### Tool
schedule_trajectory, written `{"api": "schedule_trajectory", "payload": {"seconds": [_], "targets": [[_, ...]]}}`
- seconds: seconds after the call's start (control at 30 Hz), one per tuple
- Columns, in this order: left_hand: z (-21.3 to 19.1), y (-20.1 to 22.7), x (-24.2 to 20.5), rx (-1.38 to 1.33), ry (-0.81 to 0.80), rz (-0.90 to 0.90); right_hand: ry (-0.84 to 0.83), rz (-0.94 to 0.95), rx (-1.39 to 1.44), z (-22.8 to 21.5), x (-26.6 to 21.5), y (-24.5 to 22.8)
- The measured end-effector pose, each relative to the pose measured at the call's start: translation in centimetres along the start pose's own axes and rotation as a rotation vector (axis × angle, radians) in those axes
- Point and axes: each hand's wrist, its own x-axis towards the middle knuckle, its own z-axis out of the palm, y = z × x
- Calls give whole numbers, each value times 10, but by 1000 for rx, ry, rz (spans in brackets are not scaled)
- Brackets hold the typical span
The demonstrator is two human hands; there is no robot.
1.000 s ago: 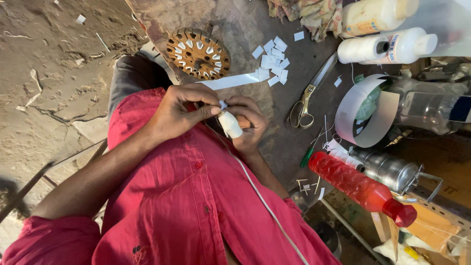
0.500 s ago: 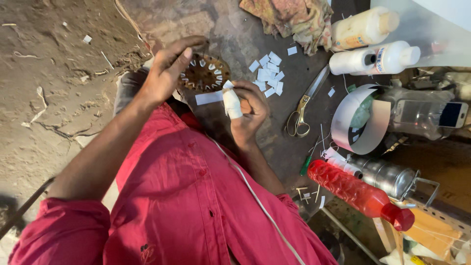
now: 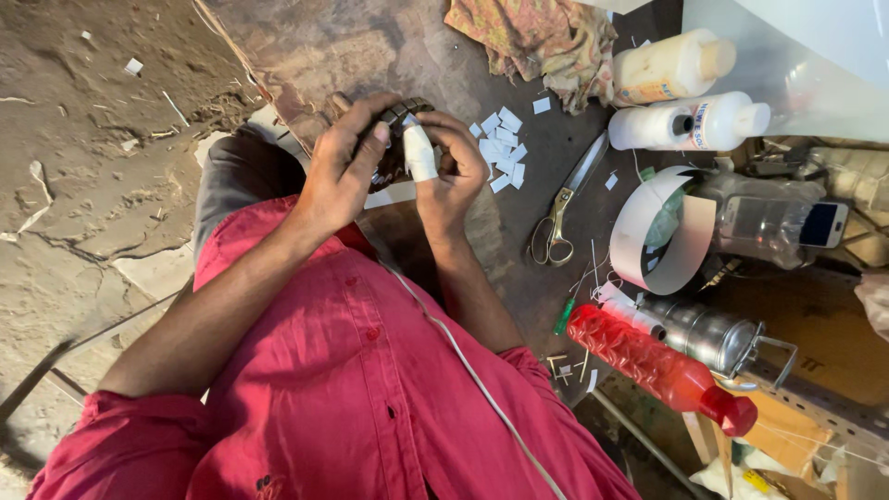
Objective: The person inserts small white rectangular pieces into the slots of a circular wooden object. They use scissors to cut a strip of white material into smaller pieces and continue placing them into the wooden object.
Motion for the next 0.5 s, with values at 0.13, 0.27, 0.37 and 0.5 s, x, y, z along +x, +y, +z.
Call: {"api": "schedule_trajectory", "payload": {"seconds": [0.13, 0.27, 0.37, 0.5], "targets": [[-2, -4, 0, -31, 0, 15, 37, 88, 2, 6, 4, -4], [0, -6, 0, -41, 11, 43, 82, 113, 80, 13, 4, -9], [0, -7, -2, -35, 16, 40, 130, 135, -17, 19, 3, -16], [0, -6, -1, -43, 16, 11, 143, -96, -294, 25, 7, -24]]}}
